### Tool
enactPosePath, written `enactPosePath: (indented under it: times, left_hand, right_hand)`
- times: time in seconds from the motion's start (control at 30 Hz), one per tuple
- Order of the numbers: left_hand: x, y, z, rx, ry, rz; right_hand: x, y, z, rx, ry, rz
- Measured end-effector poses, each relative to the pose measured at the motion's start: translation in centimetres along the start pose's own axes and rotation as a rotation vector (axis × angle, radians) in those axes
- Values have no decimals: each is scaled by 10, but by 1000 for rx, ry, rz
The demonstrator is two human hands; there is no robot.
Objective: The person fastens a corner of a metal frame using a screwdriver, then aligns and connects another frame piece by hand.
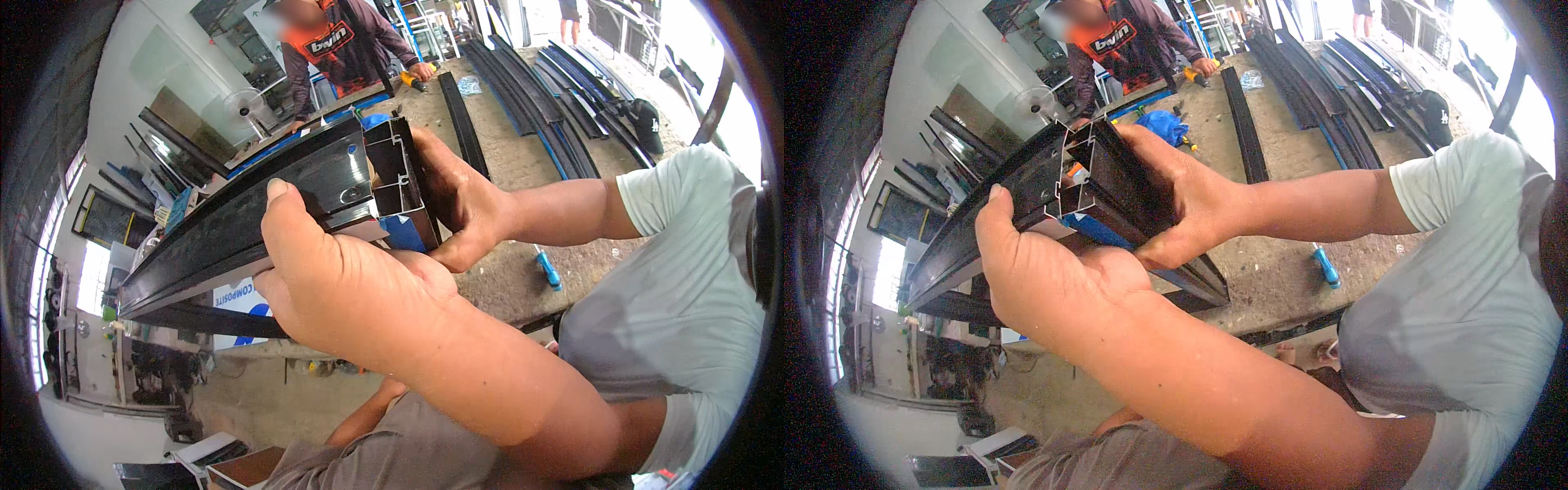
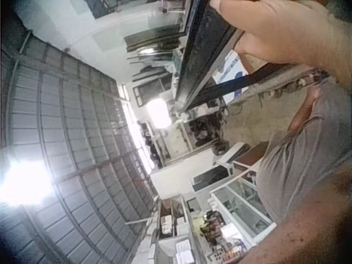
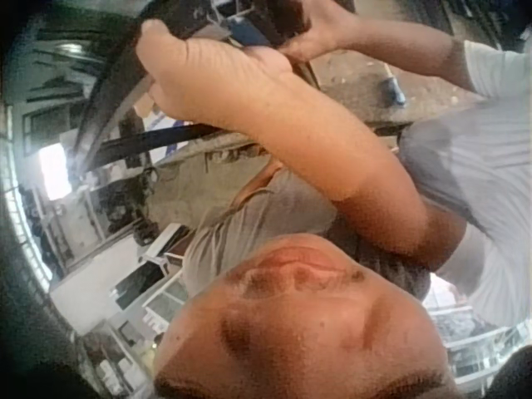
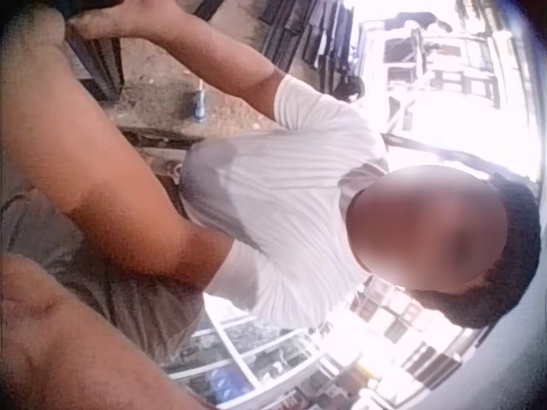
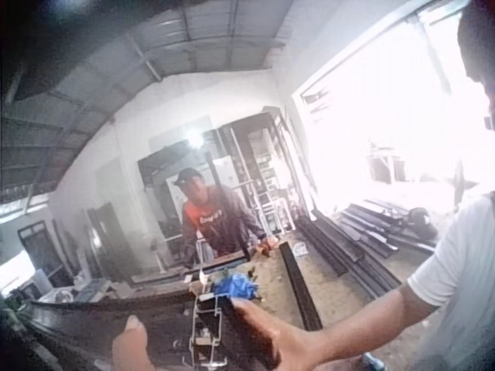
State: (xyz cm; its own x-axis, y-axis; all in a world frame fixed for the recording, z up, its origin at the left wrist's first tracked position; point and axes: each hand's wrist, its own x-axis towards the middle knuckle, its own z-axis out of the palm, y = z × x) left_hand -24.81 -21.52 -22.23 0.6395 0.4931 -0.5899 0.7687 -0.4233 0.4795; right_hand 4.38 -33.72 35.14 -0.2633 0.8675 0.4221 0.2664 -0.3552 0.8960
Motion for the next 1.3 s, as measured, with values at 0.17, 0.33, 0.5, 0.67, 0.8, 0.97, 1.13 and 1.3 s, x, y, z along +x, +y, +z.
enactPosePath:
  times: [0.17,0.33,0.5,0.67,0.8,0.97,1.13,1.3]
  left_hand:
    - [-5,7,-5,7,-2,1]
    - [-10,11,-5,9,-15,11]
    - [-15,16,-6,8,-30,22]
    - [-23,33,-34,26,-14,78]
    - [-56,85,-80,79,-44,199]
    - [-177,228,-216,199,-303,563]
    - [-313,343,-391,110,-619,1136]
    - [-333,413,-420,439,1047,1047]
  right_hand:
    - [-1,4,-8,-71,-28,25]
    - [12,-29,0,-358,-162,112]
    - [13,-25,0,12,-74,141]
    - [-2,7,-24,84,-26,99]
    - [6,-5,-16,396,-215,53]
    - [12,-20,-1,216,-6,73]
    - [-3,-12,-1,463,87,121]
    - [-63,1,16,1231,197,431]
